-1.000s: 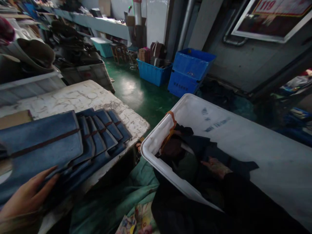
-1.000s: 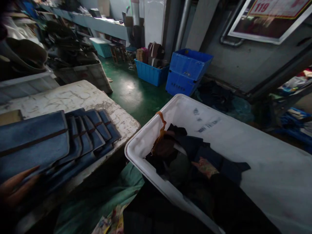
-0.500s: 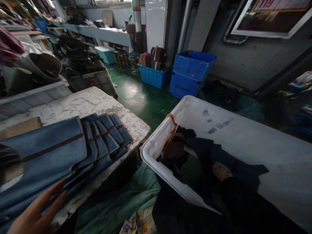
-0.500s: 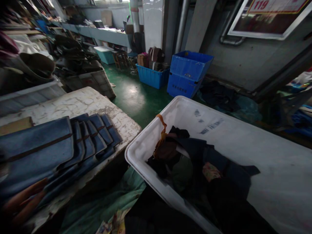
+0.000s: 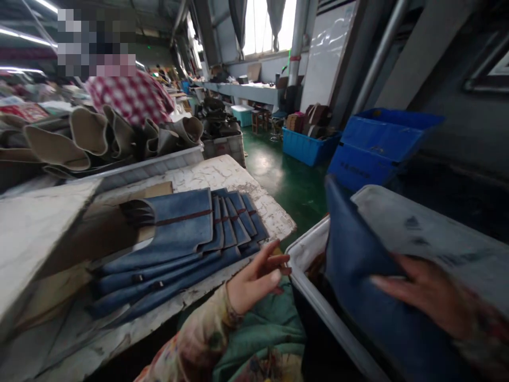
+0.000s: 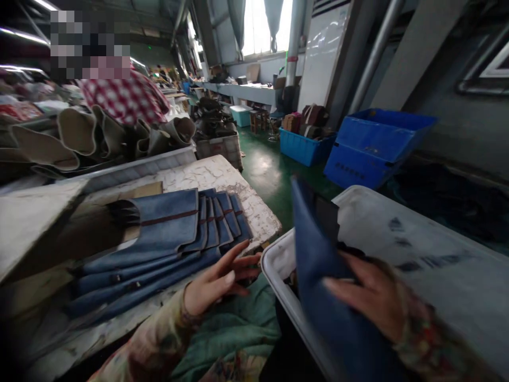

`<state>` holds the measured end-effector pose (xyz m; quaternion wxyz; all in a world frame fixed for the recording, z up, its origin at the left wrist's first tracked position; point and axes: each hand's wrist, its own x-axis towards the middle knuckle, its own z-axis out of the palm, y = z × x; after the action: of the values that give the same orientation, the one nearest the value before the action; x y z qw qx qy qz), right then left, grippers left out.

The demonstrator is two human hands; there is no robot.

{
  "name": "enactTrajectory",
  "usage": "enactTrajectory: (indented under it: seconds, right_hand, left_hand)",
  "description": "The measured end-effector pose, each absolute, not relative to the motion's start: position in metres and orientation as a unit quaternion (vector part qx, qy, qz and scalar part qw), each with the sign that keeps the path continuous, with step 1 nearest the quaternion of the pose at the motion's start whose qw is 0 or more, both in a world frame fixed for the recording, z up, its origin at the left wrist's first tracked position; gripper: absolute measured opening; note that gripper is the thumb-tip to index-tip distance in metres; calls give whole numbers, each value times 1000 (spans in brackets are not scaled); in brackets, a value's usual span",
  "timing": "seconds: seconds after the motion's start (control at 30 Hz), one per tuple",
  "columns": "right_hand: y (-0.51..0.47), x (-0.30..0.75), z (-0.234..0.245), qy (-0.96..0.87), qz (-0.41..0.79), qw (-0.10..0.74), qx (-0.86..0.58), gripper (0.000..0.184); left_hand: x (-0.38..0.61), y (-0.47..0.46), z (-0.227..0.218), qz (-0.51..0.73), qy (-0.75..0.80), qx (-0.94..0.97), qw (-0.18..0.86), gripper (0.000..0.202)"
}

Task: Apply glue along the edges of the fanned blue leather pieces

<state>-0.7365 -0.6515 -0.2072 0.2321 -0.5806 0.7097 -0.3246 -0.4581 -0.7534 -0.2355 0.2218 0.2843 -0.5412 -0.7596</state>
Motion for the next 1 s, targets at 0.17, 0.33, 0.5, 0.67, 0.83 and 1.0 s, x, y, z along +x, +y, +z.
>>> enactTrajectory:
  seconds: [0.17,0.33,0.5,0.67,0.83,1.0]
  right_hand:
    - [-687,-590,-231,523,-260,391,-711,69]
    - [-743,-574,-232,406,-339,335,-780,45]
    - [-836,-648,-199,501,-438,128,-735,75]
    - [-867,-688,-191,495,-332,467,-654,54]
    - [-868,-671,-168,569,-294,378,-668,30]
    - [-888,-632,-108,524,-407,318,-678,31]
  left_hand:
    - [-444,-752,-238,-737,-436,384,345,82]
    - [-399,-774,-249,-604,-523,421,429,70]
    - [-368,-763,-188,-477,-752,280,357,43]
    - [-331,-768,-141,-417,-798,261,347,36]
    - [-297,-803,-131,-380,-775,351,363,39]
    - [-271,-810,-73,-384,-743,387,387,41]
